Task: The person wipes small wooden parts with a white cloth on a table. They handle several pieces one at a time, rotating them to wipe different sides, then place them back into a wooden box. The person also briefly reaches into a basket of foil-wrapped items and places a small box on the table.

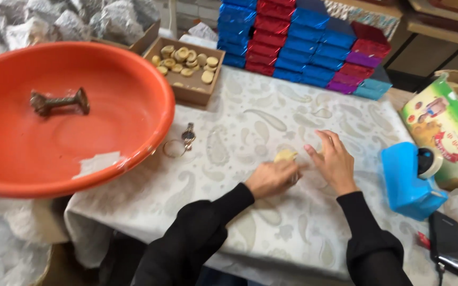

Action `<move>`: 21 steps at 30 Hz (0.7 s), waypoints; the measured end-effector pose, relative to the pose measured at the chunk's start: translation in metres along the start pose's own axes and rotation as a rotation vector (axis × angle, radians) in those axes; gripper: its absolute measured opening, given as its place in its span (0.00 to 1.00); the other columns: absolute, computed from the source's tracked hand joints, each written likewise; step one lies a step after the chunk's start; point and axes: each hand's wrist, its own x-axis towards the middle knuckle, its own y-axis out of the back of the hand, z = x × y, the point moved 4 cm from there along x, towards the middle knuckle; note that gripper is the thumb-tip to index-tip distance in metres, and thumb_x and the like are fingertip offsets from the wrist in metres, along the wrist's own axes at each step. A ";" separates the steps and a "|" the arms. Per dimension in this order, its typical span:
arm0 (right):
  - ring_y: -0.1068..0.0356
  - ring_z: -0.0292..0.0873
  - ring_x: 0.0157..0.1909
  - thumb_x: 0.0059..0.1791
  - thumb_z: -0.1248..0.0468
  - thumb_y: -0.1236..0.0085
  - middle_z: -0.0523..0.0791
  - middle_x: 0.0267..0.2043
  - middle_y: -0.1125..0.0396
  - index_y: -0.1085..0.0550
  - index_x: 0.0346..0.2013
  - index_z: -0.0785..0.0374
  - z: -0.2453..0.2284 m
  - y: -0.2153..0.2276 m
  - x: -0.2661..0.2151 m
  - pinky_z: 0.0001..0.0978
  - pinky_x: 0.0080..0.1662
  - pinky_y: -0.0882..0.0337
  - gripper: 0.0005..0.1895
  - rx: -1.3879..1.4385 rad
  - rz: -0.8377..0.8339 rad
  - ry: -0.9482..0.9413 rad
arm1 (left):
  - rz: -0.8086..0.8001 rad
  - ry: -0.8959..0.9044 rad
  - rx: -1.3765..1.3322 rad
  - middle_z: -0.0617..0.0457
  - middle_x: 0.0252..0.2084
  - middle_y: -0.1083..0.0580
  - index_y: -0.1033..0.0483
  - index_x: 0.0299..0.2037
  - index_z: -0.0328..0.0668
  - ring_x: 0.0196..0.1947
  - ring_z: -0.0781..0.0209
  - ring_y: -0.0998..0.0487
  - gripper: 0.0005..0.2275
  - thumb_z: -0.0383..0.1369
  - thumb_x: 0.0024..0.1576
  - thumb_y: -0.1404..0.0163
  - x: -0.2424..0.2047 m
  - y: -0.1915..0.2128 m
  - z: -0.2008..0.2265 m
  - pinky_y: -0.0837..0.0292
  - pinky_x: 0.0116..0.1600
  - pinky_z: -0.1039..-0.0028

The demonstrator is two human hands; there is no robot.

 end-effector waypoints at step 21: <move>0.36 0.56 0.67 0.51 0.67 0.46 0.53 0.66 0.36 0.30 0.62 0.63 -0.084 -0.027 -0.021 0.44 0.64 0.36 0.23 0.555 0.085 0.161 | 0.249 0.366 -0.477 0.33 0.78 0.51 0.52 0.73 0.36 0.65 0.39 0.28 0.35 0.17 0.54 0.51 -0.016 -0.003 -0.029 0.22 0.58 0.65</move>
